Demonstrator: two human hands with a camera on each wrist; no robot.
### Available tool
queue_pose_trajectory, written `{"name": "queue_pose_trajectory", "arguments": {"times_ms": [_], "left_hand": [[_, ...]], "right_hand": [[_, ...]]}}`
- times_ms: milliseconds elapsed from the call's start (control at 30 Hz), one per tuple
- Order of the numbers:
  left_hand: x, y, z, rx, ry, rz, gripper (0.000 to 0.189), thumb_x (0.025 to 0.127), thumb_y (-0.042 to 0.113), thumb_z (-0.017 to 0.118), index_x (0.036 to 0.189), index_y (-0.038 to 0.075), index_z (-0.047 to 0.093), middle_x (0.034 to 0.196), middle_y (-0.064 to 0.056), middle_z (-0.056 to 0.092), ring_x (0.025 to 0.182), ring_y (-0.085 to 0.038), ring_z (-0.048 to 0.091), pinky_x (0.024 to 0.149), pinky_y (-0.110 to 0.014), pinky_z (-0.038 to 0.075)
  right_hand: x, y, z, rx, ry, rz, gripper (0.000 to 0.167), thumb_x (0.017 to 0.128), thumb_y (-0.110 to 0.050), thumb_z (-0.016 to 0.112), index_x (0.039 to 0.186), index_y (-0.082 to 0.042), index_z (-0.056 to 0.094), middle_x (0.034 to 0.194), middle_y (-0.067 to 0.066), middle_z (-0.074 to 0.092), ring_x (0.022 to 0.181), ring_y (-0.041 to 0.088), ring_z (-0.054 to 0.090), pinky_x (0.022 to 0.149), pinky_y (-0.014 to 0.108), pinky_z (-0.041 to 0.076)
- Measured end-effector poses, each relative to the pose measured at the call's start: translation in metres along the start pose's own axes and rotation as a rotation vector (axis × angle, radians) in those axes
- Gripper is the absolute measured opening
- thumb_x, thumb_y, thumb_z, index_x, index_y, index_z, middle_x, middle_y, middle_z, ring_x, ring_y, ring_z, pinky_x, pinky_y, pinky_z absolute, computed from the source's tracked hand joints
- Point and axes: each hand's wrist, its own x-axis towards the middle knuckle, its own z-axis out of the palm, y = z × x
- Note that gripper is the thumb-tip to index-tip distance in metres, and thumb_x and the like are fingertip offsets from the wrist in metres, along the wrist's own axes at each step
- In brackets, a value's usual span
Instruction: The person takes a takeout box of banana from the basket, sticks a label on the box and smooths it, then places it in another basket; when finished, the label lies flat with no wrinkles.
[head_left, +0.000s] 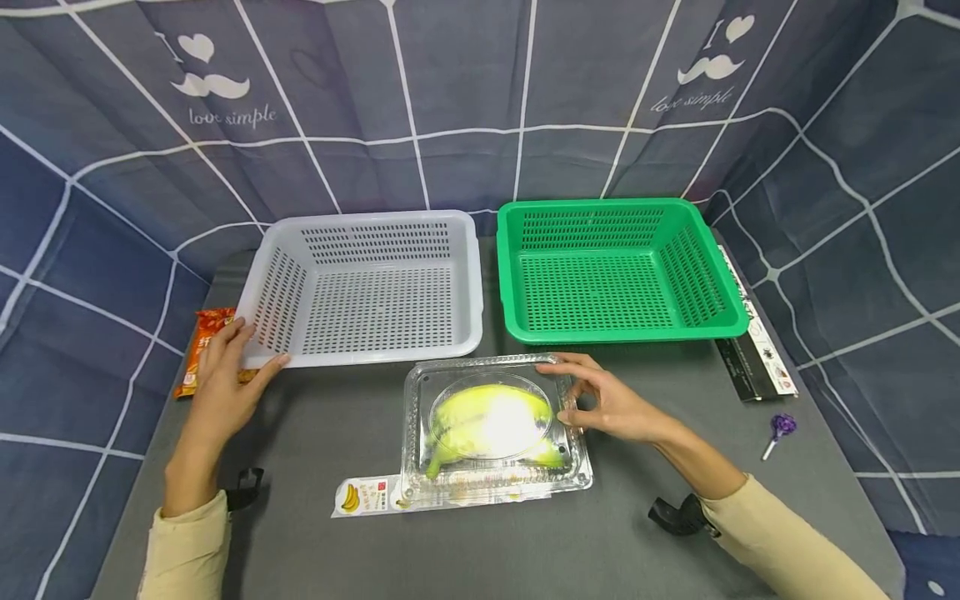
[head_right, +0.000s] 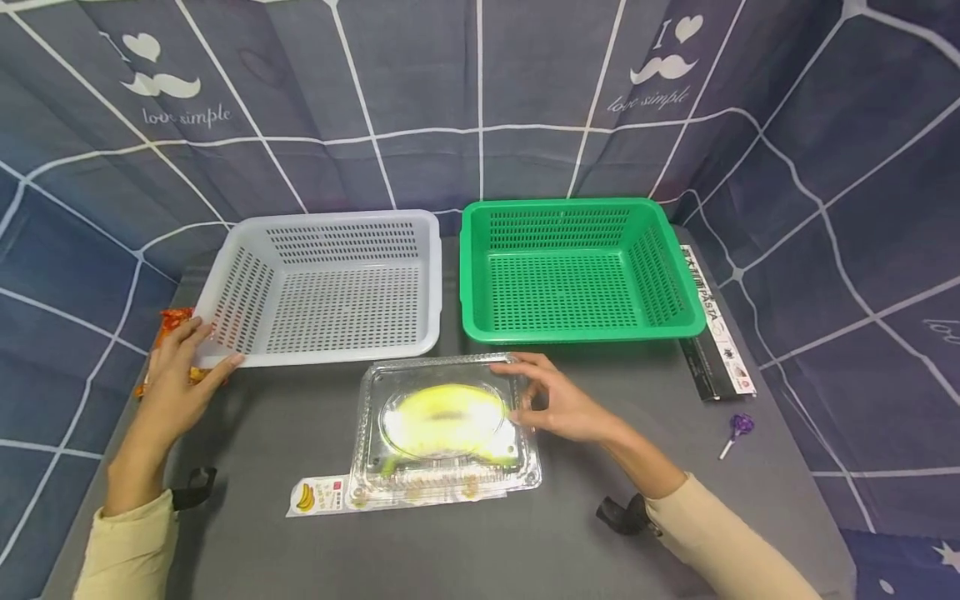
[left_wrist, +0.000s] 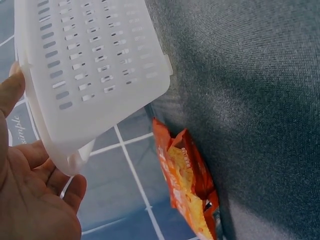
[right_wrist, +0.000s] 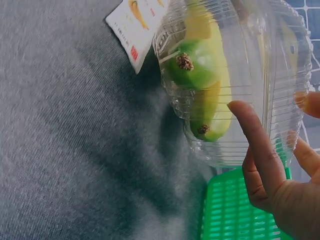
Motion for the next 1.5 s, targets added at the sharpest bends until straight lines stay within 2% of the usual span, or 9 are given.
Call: {"name": "queue_pose_trajectory", "arguments": {"times_ms": [233,467,767,867,1033,1200,1333,1433,1500], "left_hand": [[0.003,0.001,-0.001,0.013,-0.021,-0.028,0.072,0.091,0.028,0.071,0.145,-0.007,0.039,0.152,-0.027,0.028,0.135,-0.054,0.024,0.105,-0.07,0.019],[0.0,0.001,-0.001,0.031,-0.013,-0.042,0.072,0.092,0.03,0.07,0.144,-0.008,0.039,0.153,-0.028,0.028,0.136,-0.053,0.024,0.107,-0.069,0.019],[-0.001,0.0,0.0,0.028,-0.006,-0.047,0.072,0.091,0.029,0.07,0.144,-0.008,0.039,0.152,-0.028,0.029,0.136,-0.054,0.024,0.104,-0.07,0.02],[0.001,-0.001,0.001,0.023,-0.012,-0.044,0.072,0.091,0.03,0.07,0.144,-0.008,0.039,0.152,-0.028,0.028,0.137,-0.053,0.024,0.105,-0.07,0.021],[0.003,-0.001,0.001,0.026,-0.017,-0.044,0.072,0.092,0.03,0.07,0.144,-0.008,0.039,0.153,-0.028,0.028,0.138,-0.053,0.024,0.105,-0.07,0.021],[0.003,0.002,-0.001,0.076,-0.012,-0.029,0.073,0.093,0.035,0.067,0.145,-0.007,0.039,0.152,-0.029,0.031,0.137,-0.054,0.028,0.107,-0.069,0.021],[-0.004,0.016,-0.003,0.099,0.077,0.062,0.064,0.087,0.027,0.075,0.137,-0.005,0.051,0.143,-0.029,0.045,0.129,-0.052,0.041,0.107,-0.065,0.027],[-0.018,0.033,-0.001,0.047,0.107,0.202,0.056,0.075,0.01,0.083,0.126,-0.001,0.063,0.129,-0.023,0.058,0.119,-0.041,0.052,0.11,-0.04,0.034],[-0.03,0.046,0.002,-0.011,0.065,0.302,0.056,0.067,0.001,0.086,0.12,0.002,0.067,0.119,-0.018,0.063,0.112,-0.029,0.056,0.106,-0.022,0.035]], "right_hand": [[0.005,0.008,-0.001,0.014,0.007,-0.005,0.064,0.088,-0.007,0.071,0.146,-0.013,0.046,0.159,0.021,0.014,0.08,0.017,0.062,0.065,0.035,0.058],[0.01,0.016,0.002,-0.041,0.014,-0.007,0.066,0.088,-0.011,0.072,0.148,-0.019,0.044,0.157,0.02,0.017,0.085,0.018,0.061,0.084,0.043,0.052],[0.009,0.016,0.003,-0.029,0.002,0.002,0.065,0.089,-0.013,0.07,0.148,-0.02,0.044,0.158,0.022,0.012,0.086,0.023,0.061,0.076,0.036,0.056],[0.009,0.017,0.002,-0.037,0.008,-0.004,0.065,0.089,-0.012,0.07,0.148,-0.019,0.044,0.158,0.022,0.013,0.086,0.022,0.06,0.076,0.039,0.055],[0.009,0.018,0.0,-0.071,0.016,-0.008,0.065,0.089,-0.016,0.071,0.148,-0.021,0.044,0.156,0.022,0.017,0.085,0.023,0.06,0.087,0.051,0.046],[0.011,0.018,-0.001,-0.052,0.01,-0.001,0.064,0.089,-0.015,0.071,0.147,-0.021,0.045,0.155,0.02,0.018,0.084,0.024,0.062,0.083,0.047,0.051],[0.011,0.018,-0.001,-0.059,0.015,-0.007,0.064,0.088,-0.015,0.071,0.147,-0.02,0.045,0.155,0.02,0.02,0.085,0.022,0.061,0.085,0.049,0.047],[0.011,0.019,-0.001,-0.064,0.022,-0.008,0.064,0.088,-0.016,0.071,0.147,-0.021,0.045,0.155,0.02,0.02,0.085,0.021,0.06,0.087,0.051,0.044],[0.011,0.02,0.0,-0.064,0.026,-0.011,0.065,0.088,-0.015,0.071,0.147,-0.021,0.045,0.155,0.019,0.02,0.085,0.021,0.06,0.086,0.05,0.046]]}}
